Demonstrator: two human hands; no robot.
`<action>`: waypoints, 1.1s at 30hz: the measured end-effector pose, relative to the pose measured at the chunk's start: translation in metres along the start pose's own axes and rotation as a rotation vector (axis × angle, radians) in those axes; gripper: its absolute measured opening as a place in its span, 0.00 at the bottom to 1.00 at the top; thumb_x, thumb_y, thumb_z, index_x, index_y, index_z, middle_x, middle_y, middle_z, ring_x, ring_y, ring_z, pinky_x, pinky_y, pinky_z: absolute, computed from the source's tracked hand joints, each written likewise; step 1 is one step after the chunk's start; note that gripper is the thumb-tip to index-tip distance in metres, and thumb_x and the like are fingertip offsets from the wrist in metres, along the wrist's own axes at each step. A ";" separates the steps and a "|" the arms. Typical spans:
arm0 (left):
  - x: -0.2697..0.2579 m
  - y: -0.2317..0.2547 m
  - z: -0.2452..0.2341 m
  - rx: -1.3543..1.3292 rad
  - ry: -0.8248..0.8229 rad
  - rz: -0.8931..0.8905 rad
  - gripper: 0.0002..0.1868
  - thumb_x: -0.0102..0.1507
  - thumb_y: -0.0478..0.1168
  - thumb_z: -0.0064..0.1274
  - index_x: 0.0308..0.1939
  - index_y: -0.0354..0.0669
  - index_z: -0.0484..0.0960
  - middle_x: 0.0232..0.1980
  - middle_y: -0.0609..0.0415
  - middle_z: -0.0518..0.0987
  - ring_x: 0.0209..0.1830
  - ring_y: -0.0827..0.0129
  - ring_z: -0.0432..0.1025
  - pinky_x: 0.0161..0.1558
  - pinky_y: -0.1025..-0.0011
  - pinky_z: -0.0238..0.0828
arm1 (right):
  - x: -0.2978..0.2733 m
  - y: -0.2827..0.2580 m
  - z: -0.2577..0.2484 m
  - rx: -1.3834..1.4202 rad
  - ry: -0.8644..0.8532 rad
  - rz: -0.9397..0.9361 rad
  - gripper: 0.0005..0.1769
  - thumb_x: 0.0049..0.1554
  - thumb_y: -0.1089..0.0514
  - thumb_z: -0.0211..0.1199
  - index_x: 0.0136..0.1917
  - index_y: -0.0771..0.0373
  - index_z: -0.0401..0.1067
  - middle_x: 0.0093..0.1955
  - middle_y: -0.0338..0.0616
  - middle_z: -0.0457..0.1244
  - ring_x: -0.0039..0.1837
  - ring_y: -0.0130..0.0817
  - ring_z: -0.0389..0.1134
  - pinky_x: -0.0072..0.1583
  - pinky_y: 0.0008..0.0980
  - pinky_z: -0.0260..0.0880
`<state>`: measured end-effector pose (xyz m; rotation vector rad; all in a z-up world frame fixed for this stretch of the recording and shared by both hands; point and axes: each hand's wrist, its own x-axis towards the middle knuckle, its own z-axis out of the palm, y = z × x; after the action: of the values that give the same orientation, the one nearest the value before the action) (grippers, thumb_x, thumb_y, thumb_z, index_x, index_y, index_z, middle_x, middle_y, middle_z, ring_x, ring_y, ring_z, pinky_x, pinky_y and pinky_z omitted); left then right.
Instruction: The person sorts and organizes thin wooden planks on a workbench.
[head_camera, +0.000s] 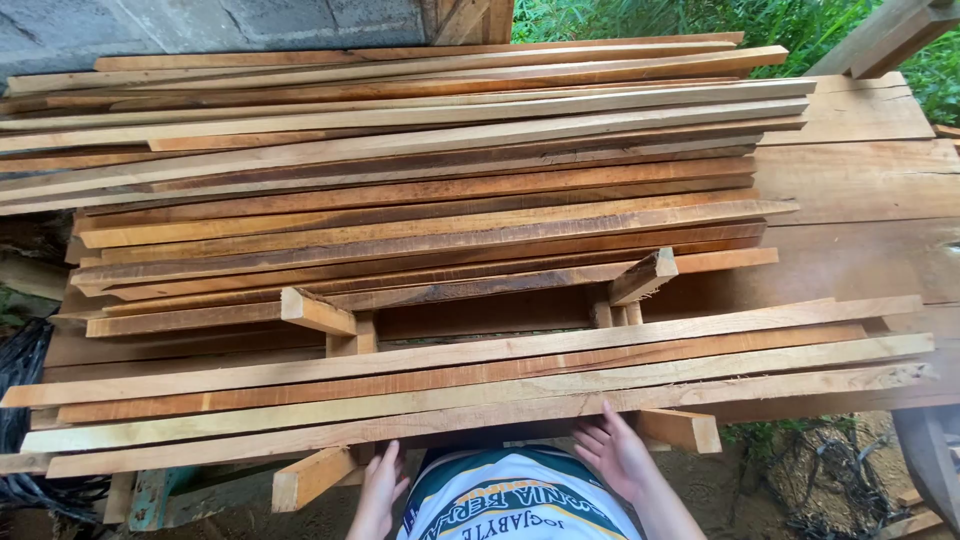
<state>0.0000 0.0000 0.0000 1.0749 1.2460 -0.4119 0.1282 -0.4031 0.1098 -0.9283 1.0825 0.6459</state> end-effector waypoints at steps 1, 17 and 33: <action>0.012 -0.002 0.002 0.000 0.003 0.000 0.33 0.67 0.56 0.51 0.68 0.35 0.70 0.73 0.39 0.70 0.74 0.57 0.64 0.70 0.53 0.62 | 0.003 -0.005 0.005 0.000 -0.002 0.002 0.57 0.59 0.35 0.55 0.84 0.63 0.27 0.83 0.67 0.41 0.83 0.55 0.48 0.76 0.51 0.56; -0.016 0.057 0.043 -0.389 -0.113 -0.115 0.48 0.56 0.62 0.58 0.77 0.51 0.60 0.73 0.47 0.65 0.70 0.53 0.61 0.69 0.51 0.57 | 0.007 -0.014 0.061 0.289 -0.014 0.025 0.49 0.52 0.36 0.62 0.80 0.55 0.51 0.77 0.54 0.53 0.78 0.52 0.54 0.76 0.58 0.54; 0.013 0.111 0.073 -0.332 0.019 -0.053 0.49 0.51 0.64 0.63 0.74 0.58 0.66 0.74 0.54 0.64 0.67 0.57 0.61 0.59 0.56 0.66 | 0.043 -0.046 0.087 0.390 -0.123 0.003 0.50 0.55 0.31 0.60 0.79 0.61 0.52 0.77 0.55 0.54 0.77 0.53 0.55 0.74 0.59 0.56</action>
<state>0.1298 -0.0029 0.0316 0.7651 1.3084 -0.2243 0.2208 -0.3488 0.0990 -0.5437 1.0515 0.4649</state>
